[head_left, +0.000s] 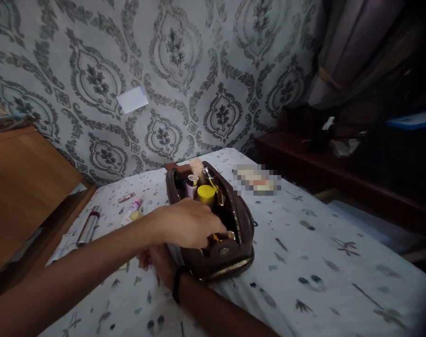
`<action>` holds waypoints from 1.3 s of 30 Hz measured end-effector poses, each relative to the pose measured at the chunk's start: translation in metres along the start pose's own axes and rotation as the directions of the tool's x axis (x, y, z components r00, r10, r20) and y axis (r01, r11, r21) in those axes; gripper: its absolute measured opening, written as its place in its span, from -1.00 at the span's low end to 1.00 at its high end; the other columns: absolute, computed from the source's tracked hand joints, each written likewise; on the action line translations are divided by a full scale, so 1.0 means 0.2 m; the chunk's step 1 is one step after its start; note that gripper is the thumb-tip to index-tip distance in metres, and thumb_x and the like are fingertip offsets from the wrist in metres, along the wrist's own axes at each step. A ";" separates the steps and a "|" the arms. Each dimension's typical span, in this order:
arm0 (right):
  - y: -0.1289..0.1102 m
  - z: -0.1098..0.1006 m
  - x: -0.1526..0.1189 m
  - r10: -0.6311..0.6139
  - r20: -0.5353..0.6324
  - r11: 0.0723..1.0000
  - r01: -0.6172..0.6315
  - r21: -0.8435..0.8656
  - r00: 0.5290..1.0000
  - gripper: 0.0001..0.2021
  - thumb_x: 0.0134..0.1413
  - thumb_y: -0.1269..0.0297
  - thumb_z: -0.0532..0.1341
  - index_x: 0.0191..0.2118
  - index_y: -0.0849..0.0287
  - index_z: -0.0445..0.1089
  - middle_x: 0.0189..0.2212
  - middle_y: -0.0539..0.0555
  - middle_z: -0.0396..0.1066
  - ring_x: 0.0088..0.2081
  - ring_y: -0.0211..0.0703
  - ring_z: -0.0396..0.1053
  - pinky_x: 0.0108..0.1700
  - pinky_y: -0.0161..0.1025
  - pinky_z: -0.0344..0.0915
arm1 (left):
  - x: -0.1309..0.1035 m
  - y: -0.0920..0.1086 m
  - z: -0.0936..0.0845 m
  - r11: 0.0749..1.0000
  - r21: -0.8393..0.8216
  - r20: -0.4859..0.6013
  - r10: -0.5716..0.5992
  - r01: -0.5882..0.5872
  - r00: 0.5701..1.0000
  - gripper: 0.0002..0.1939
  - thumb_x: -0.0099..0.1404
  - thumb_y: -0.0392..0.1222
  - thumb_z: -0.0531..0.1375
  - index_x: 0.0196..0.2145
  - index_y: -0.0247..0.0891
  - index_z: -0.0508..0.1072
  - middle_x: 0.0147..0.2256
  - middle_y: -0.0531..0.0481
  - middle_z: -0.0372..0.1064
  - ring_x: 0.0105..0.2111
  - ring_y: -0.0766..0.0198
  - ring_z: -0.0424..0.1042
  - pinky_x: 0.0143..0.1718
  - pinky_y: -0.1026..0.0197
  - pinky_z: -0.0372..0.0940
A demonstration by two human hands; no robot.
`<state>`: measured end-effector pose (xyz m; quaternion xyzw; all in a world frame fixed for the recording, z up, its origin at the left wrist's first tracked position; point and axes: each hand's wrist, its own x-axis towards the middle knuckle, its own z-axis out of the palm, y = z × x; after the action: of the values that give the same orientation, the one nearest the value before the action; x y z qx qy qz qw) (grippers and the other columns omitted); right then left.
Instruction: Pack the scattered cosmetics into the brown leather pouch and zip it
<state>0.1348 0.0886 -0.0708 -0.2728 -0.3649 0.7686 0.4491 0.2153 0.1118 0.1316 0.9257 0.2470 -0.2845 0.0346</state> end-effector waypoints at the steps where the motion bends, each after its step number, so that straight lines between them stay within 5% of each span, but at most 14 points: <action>1: -0.02 0.01 0.00 0.000 0.002 1.000 0.000 0.017 1.000 -0.49 0.06 -0.23 0.06 -0.49 0.18 0.25 -0.65 -0.07 0.27 -0.66 -0.35 0.19 -0.60 -0.35 0.07 | 0.01 -0.01 0.00 0.999 -0.025 -0.003 0.031 -0.031 1.000 -0.76 0.21 -0.27 0.17 -0.15 -0.15 0.50 -0.26 0.01 0.50 -0.27 0.19 0.41 -0.48 0.25 0.03; 14: -0.08 0.02 -0.04 -0.014 0.001 0.997 0.014 0.078 1.000 -0.40 -0.22 -0.38 0.14 -0.41 0.15 0.21 -0.63 -0.09 0.28 -0.68 -0.36 0.20 -0.62 -0.36 0.06 | 0.04 -0.04 0.02 0.939 -0.231 -0.090 0.241 -0.256 0.966 -0.89 0.14 -0.39 0.24 -0.41 -0.22 0.40 -0.52 0.17 0.28 -0.51 0.36 0.22 -0.49 0.28 0.00; 31: -0.07 0.01 -0.03 0.029 0.024 0.999 -0.030 0.031 0.999 -0.55 -0.02 -0.19 0.07 -0.52 0.15 0.25 -0.69 -0.08 0.23 -0.67 -0.38 0.15 -0.59 -0.36 0.02 | -0.04 -0.08 0.05 0.869 -0.340 -0.206 0.304 -0.359 0.930 -0.72 0.18 -0.52 0.16 -0.50 -0.24 0.16 -0.54 0.17 0.11 -0.49 0.38 0.17 -0.42 0.28 0.03; 39: -0.05 0.01 -0.01 0.035 0.024 0.998 -0.036 0.057 0.999 -0.51 0.01 -0.25 0.09 -0.44 0.16 0.24 -0.64 -0.09 0.28 -0.69 -0.39 0.18 -0.63 -0.37 0.00 | -0.03 -0.05 0.01 0.933 -0.265 -0.088 0.226 -0.242 0.970 -0.82 0.18 -0.49 0.16 -0.41 -0.23 0.31 -0.45 0.12 0.30 -0.40 0.31 0.27 -0.39 0.28 0.08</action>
<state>0.1397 0.0895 -0.0608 -0.2573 -0.3432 0.7896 0.4387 0.2061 0.1184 0.1341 0.9423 0.1730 -0.2154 0.1889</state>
